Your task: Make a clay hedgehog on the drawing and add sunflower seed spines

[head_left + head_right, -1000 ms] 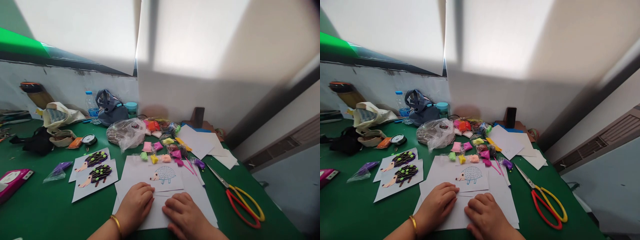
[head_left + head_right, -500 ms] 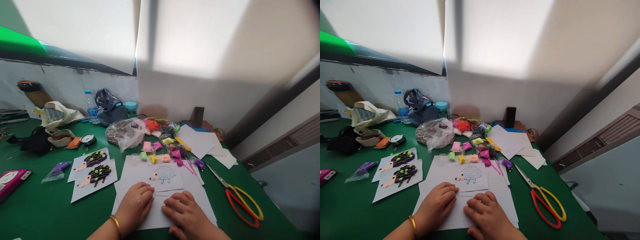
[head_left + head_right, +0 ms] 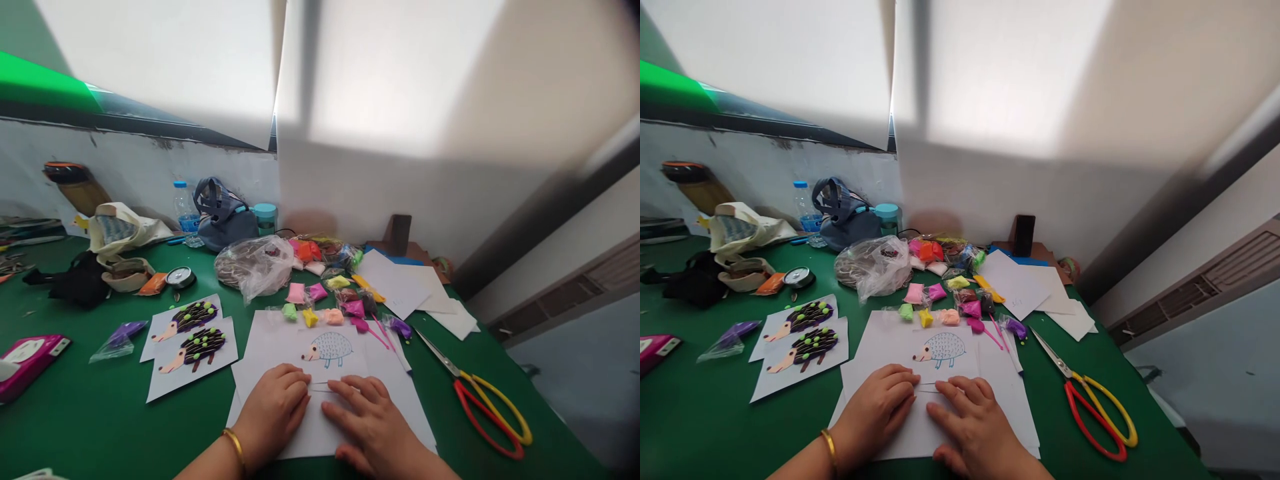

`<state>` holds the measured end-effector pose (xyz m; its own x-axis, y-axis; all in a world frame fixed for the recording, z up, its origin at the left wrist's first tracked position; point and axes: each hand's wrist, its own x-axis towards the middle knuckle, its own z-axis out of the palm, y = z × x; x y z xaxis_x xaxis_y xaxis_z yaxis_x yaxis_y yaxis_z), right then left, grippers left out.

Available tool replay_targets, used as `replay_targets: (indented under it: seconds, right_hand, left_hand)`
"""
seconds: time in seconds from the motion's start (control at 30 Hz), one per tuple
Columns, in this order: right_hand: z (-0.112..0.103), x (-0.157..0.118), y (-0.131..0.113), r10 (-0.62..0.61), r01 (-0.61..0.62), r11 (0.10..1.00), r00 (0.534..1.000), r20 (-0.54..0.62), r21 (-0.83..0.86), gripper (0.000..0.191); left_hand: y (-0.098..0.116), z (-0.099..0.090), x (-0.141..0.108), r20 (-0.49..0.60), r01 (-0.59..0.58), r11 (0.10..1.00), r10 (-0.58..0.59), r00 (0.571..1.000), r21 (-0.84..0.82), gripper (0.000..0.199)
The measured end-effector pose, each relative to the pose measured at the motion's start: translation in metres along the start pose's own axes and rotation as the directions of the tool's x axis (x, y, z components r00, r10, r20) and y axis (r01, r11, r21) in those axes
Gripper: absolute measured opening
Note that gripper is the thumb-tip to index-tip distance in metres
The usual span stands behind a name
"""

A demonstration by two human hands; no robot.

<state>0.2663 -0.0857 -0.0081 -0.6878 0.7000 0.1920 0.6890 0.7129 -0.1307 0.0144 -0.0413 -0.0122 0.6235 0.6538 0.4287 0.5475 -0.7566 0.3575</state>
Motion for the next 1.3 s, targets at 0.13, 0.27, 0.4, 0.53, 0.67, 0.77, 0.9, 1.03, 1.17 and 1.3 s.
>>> replay_targets:
  seconds: [0.13, 0.27, 0.4, 0.53, 0.67, 0.77, 0.9, 1.03, 1.17, 1.3]
  right_hand:
    - [-0.001, -0.001, 0.003, 0.094, -0.095, 0.995, 0.995, -0.045, -0.024, 0.032]
    - [-0.006, -0.001, 0.002, -0.031, 0.031, 0.999, 0.999, -0.015, 0.020, 0.033]
    - [0.000, 0.003, 0.001, -0.028, 0.027, 1.000, 0.999, 0.029, 0.015, 0.047]
    - [0.002, 0.003, 0.003, 0.080, -0.080, 0.997, 0.997, -0.007, 0.003, 0.034]
    - [-0.002, 0.001, 0.001, 0.065, -0.063, 0.997, 0.997, -0.048, 0.045, 0.026]
    - [-0.004, 0.002, -0.002, 0.101, -0.096, 0.994, 0.990, -0.100, 0.051, 0.029]
    - [-0.005, 0.004, -0.006, 0.059, -0.053, 0.996, 0.994, -0.096, 0.065, 0.032]
    - [-0.002, 0.005, -0.005, 0.020, -0.019, 0.999, 0.999, -0.025, 0.049, 0.040]
    - [0.003, 0.004, -0.002, 0.106, -0.105, 0.994, 0.994, -0.027, 0.019, 0.041]
    - [0.004, 0.004, -0.003, 0.123, -0.122, 0.992, 0.991, -0.052, 0.024, 0.042]
  left_hand:
    - [0.000, 0.000, -0.001, 0.003, 0.000, 1.000, 0.000, 1.000, -0.001, 0.017]
    - [0.000, 0.000, 0.000, 0.003, 0.008, 1.000, -0.008, 1.000, -0.011, 0.017]
    - [0.000, 0.000, 0.000, -0.005, -0.003, 1.000, 0.003, 1.000, -0.015, 0.017]
    - [0.000, 0.000, 0.000, -0.004, -0.012, 1.000, 0.012, 1.000, -0.006, 0.017]
    - [0.000, -0.001, 0.000, -0.002, -0.003, 1.000, 0.003, 1.000, -0.006, 0.017]
    - [0.000, -0.001, 0.000, -0.002, -0.001, 1.000, 0.001, 1.000, -0.005, 0.016]
    - [0.000, -0.002, 0.000, -0.016, -0.008, 1.000, 0.008, 1.000, -0.012, 0.016]
    - [0.001, -0.002, 0.001, -0.035, -0.011, 1.000, 0.011, 0.999, -0.023, 0.018]
    - [0.000, -0.001, 0.001, -0.020, -0.006, 1.000, 0.006, 1.000, -0.021, 0.017]
    - [-0.001, -0.001, 0.000, -0.017, -0.005, 1.000, 0.005, 1.000, -0.020, 0.017]
